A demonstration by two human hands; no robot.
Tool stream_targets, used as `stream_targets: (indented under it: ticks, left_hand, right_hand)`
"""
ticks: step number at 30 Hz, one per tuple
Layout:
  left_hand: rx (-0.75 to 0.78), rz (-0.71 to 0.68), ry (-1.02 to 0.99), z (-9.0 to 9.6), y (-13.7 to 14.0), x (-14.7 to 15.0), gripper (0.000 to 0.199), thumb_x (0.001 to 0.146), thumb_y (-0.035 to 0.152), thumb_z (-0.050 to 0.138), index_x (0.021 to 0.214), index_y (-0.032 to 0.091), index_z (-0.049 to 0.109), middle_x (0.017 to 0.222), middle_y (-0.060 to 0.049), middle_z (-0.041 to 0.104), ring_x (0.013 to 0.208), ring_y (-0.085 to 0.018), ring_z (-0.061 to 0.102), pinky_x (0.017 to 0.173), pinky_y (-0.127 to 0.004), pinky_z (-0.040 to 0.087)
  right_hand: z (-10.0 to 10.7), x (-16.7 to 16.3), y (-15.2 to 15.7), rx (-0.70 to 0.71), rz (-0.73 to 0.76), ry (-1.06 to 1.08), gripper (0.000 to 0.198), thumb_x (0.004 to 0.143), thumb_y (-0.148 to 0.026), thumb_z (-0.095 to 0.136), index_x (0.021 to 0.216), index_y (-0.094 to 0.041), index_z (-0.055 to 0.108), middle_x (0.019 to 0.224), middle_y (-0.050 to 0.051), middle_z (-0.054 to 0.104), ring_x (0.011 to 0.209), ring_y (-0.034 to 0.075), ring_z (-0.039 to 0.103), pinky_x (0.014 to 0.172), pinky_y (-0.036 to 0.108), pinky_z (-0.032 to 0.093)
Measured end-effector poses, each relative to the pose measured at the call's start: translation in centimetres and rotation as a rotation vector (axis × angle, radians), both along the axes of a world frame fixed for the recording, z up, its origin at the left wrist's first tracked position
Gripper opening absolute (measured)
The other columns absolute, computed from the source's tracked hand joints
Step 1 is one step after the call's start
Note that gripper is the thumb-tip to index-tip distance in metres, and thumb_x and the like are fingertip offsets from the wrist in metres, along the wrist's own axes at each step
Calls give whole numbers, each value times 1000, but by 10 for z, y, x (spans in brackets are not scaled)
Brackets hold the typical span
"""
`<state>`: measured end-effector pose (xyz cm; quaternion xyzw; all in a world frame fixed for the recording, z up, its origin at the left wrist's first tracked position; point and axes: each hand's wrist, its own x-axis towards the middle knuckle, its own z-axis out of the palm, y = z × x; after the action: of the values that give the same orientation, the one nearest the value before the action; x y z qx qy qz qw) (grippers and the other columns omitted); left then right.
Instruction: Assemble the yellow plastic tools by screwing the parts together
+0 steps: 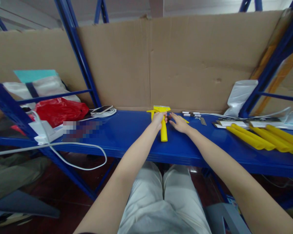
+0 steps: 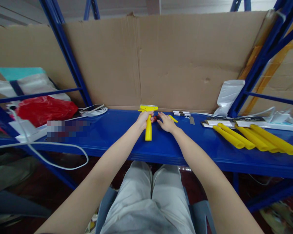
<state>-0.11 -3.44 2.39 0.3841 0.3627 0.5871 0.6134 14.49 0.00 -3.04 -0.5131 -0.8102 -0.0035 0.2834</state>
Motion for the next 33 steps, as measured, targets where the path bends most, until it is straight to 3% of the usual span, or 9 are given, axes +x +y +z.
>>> stream_targets:
  ticks: [3,7,13,16,20,27,33]
  left_hand:
    - [22,23,-14,0,0,0,20,80,4,48,65,17,45,46,7,44,32,-3,35,37,-17,28]
    - [22,28,-10,-1,1,0,18,79,5,50,66,17,45,48,7,45,33,-3,35,38,-17,28]
    - [33,14,2,0,0,1,19,80,6,50,65,16,45,48,7,45,33,-3,36,37,-17,27]
    - [36,4,9,2,-1,2,20,82,6,48,66,16,45,47,7,44,32,-3,35,37,-17,27]
    - [15,13,5,2,-1,2,20,81,6,52,65,16,45,47,7,45,31,-2,35,37,-16,26]
    - [9,12,17,2,-1,3,16,80,6,49,68,16,46,47,7,44,32,-3,34,36,-17,27]
    - [-14,-7,23,4,-6,2,18,80,7,50,66,16,45,47,7,44,33,-3,35,36,-17,27]
  right_hand:
    - [-2,-7,-4,-85,-7,-113,53,89,-35,43,140,-20,41,148,13,37,134,32,37,105,55,31]
    - [-2,-6,-5,-50,-7,-132,55,87,-32,47,141,-21,41,145,13,41,132,32,39,103,56,33]
    - [0,-7,0,-65,-25,-118,58,88,-34,43,144,-21,36,150,11,33,136,32,32,107,58,27]
    - [1,-8,2,-108,-34,-128,58,88,-34,44,144,-23,35,148,9,37,135,32,33,108,56,27]
    - [3,-8,0,-56,-42,-155,64,84,-37,48,144,-21,34,144,12,41,132,33,36,105,54,31]
    - [11,-9,-9,16,-141,-159,45,77,-30,55,120,-20,54,128,15,52,121,35,43,95,52,39]
    - [10,-1,-4,-108,-41,64,34,70,-14,54,104,-16,52,98,9,62,89,20,58,81,33,45]
